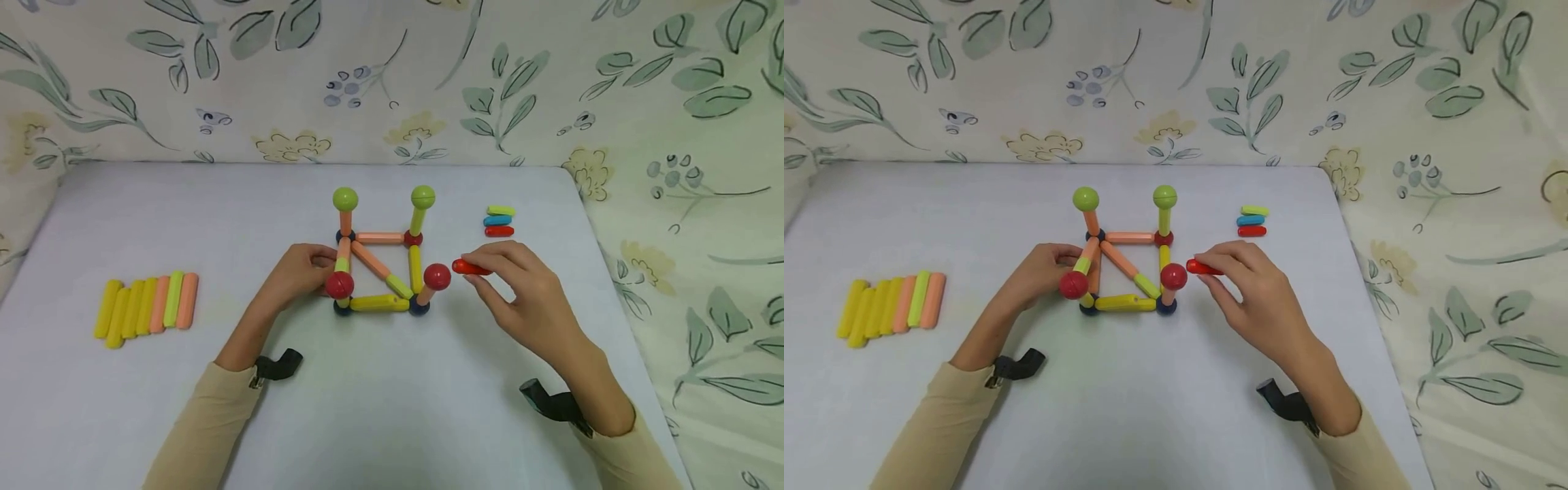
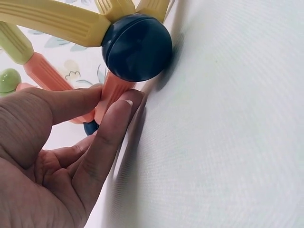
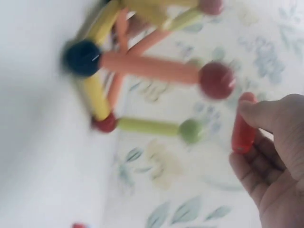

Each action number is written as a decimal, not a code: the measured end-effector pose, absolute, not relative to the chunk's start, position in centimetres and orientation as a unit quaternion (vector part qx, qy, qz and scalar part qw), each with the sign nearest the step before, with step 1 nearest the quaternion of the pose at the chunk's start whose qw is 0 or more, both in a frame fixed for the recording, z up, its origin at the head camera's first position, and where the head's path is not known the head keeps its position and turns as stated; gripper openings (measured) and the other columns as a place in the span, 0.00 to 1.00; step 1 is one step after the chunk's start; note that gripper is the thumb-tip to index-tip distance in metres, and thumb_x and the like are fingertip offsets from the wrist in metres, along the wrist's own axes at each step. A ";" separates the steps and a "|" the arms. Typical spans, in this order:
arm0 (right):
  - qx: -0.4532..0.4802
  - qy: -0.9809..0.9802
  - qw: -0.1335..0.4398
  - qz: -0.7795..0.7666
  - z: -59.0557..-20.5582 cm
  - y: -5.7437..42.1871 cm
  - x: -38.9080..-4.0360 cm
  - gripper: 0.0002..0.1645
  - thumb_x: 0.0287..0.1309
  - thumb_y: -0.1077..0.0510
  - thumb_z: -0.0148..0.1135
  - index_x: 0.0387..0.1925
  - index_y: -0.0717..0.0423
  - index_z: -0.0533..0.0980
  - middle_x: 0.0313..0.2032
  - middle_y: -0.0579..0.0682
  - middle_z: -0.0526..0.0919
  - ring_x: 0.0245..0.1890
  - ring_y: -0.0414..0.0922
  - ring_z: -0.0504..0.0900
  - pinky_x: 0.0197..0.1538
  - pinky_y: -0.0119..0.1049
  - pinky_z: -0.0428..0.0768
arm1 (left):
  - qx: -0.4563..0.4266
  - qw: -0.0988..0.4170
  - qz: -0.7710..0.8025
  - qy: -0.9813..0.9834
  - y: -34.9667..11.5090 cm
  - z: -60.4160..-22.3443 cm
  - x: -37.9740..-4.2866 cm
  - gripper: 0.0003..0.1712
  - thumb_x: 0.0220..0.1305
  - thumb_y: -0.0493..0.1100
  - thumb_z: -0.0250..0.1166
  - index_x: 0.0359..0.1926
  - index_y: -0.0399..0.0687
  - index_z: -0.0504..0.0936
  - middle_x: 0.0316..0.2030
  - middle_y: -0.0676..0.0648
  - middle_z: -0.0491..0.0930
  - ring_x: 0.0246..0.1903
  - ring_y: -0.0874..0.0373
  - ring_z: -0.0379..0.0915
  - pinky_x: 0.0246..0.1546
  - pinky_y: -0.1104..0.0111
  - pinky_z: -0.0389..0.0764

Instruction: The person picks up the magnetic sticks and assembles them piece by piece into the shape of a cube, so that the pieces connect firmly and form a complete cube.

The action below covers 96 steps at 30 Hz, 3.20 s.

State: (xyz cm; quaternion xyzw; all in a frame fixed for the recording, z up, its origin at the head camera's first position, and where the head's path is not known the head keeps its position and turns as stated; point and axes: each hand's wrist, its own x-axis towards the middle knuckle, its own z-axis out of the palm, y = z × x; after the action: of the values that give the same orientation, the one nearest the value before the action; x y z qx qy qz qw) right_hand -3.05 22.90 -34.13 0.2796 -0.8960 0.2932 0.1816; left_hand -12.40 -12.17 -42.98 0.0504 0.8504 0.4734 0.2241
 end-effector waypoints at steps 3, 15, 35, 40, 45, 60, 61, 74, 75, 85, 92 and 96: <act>0.345 -0.881 0.183 0.266 -32.3 20.9 -2.3 0.28 0.50 0.69 0.81 0.55 0.57 0.85 0.50 0.50 0.86 0.51 0.47 0.84 0.54 0.32 0.84 | 0.047 0.223 0.471 0.852 -12.2 -43.0 -12.4 0.24 0.70 0.40 0.65 0.63 0.32 0.81 0.51 0.35 0.86 0.44 0.49 0.80 0.38 0.69 0.79; 0.488 -0.866 0.109 0.000 -31.0 14.1 -3.6 0.09 0.63 0.59 0.76 0.44 0.55 0.86 0.39 0.48 0.84 0.45 0.48 0.83 0.60 0.42 0.79 | 0.054 0.225 0.473 0.850 -12.4 -42.9 -12.7 0.24 0.72 0.42 0.65 0.63 0.33 0.81 0.52 0.35 0.87 0.48 0.47 0.81 0.43 0.68 0.79; 0.446 -0.890 0.035 -0.090 -30.8 14.1 -4.2 0.13 0.56 0.56 0.81 0.41 0.56 0.87 0.33 0.50 0.83 0.42 0.51 0.80 0.60 0.44 0.78 | 0.039 0.252 0.509 0.822 -11.9 -42.8 -13.0 0.23 0.72 0.39 0.64 0.63 0.33 0.80 0.51 0.34 0.86 0.29 0.58 0.84 0.34 0.70 0.86; 0.445 -0.891 0.038 -0.086 -31.1 14.0 -4.4 0.14 0.56 0.56 0.81 0.43 0.56 0.87 0.33 0.50 0.82 0.42 0.51 0.80 0.60 0.45 0.78 | 0.029 0.255 0.513 0.819 -12.2 -42.9 -12.8 0.23 0.72 0.39 0.64 0.64 0.33 0.79 0.51 0.33 0.85 0.29 0.58 0.84 0.34 0.70 0.87; 0.442 -0.892 0.043 -0.078 -31.1 14.1 -4.4 0.14 0.57 0.56 0.81 0.42 0.56 0.87 0.34 0.51 0.82 0.45 0.51 0.82 0.61 0.44 0.78 | 0.027 0.255 0.502 0.826 -12.3 -43.0 -12.7 0.24 0.73 0.40 0.64 0.65 0.34 0.79 0.51 0.34 0.86 0.30 0.57 0.82 0.35 0.70 0.86; 0.437 -0.897 0.051 0.042 -31.9 14.7 -5.4 0.24 0.64 0.62 0.75 0.60 0.56 0.81 0.41 0.52 0.80 0.43 0.49 0.79 0.52 0.41 0.82 | 0.038 0.253 0.505 0.824 -12.3 -42.8 -12.6 0.24 0.72 0.40 0.63 0.64 0.32 0.79 0.51 0.33 0.86 0.29 0.58 0.82 0.34 0.70 0.85; 0.437 -0.896 0.051 0.053 -32.0 14.8 -5.5 0.22 0.64 0.62 0.74 0.59 0.55 0.82 0.42 0.51 0.80 0.43 0.49 0.79 0.51 0.40 0.82 | 0.039 0.254 0.508 0.822 -12.3 -42.8 -12.6 0.24 0.72 0.39 0.63 0.65 0.32 0.79 0.51 0.33 0.86 0.29 0.58 0.82 0.34 0.70 0.85; 0.428 -0.899 0.045 0.082 -31.5 15.5 -5.7 0.19 0.57 0.66 0.78 0.48 0.54 0.81 0.41 0.48 0.83 0.43 0.48 0.80 0.47 0.37 0.85 | 0.032 0.260 0.521 0.812 -12.3 -42.7 -12.6 0.24 0.72 0.37 0.62 0.65 0.31 0.78 0.50 0.33 0.85 0.29 0.58 0.83 0.34 0.71 0.87; 0.427 -0.900 0.043 0.083 -31.5 15.5 -5.7 0.19 0.57 0.67 0.78 0.48 0.54 0.80 0.41 0.48 0.83 0.43 0.48 0.80 0.46 0.37 0.85 | 0.032 0.260 0.521 0.812 -12.3 -42.7 -12.6 0.24 0.72 0.37 0.63 0.65 0.31 0.78 0.50 0.33 0.85 0.29 0.58 0.83 0.34 0.71 0.87; 0.438 -0.892 0.054 0.100 -32.0 15.2 -5.4 0.16 0.61 0.63 0.76 0.49 0.53 0.81 0.39 0.46 0.84 0.40 0.44 0.80 0.41 0.33 0.85 | 0.033 0.258 0.516 0.816 -12.4 -42.6 -12.6 0.24 0.73 0.38 0.62 0.65 0.32 0.78 0.51 0.33 0.85 0.29 0.58 0.83 0.34 0.70 0.86; 0.420 -0.896 0.060 0.132 -32.3 15.6 -5.1 0.18 0.59 0.62 0.78 0.47 0.52 0.78 0.36 0.45 0.83 0.37 0.42 0.80 0.37 0.32 0.83 | 0.040 0.255 0.509 0.821 -12.2 -42.7 -12.6 0.24 0.74 0.40 0.63 0.65 0.32 0.78 0.52 0.33 0.85 0.29 0.58 0.82 0.34 0.71 0.86; 0.417 -0.890 0.047 0.177 -31.5 15.8 -5.2 0.20 0.60 0.62 0.77 0.51 0.52 0.79 0.37 0.44 0.83 0.36 0.41 0.79 0.38 0.31 0.82 | 0.043 0.252 0.503 0.825 -12.1 -42.8 -12.7 0.24 0.74 0.41 0.63 0.65 0.32 0.78 0.52 0.33 0.85 0.30 0.58 0.82 0.34 0.71 0.85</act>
State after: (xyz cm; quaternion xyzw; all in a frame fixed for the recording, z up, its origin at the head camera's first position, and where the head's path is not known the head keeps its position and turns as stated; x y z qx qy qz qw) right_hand -5.19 15.78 -31.49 0.4175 -0.8901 0.1770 0.0465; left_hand -12.68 -12.15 -42.79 0.0428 0.8253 0.5034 0.2520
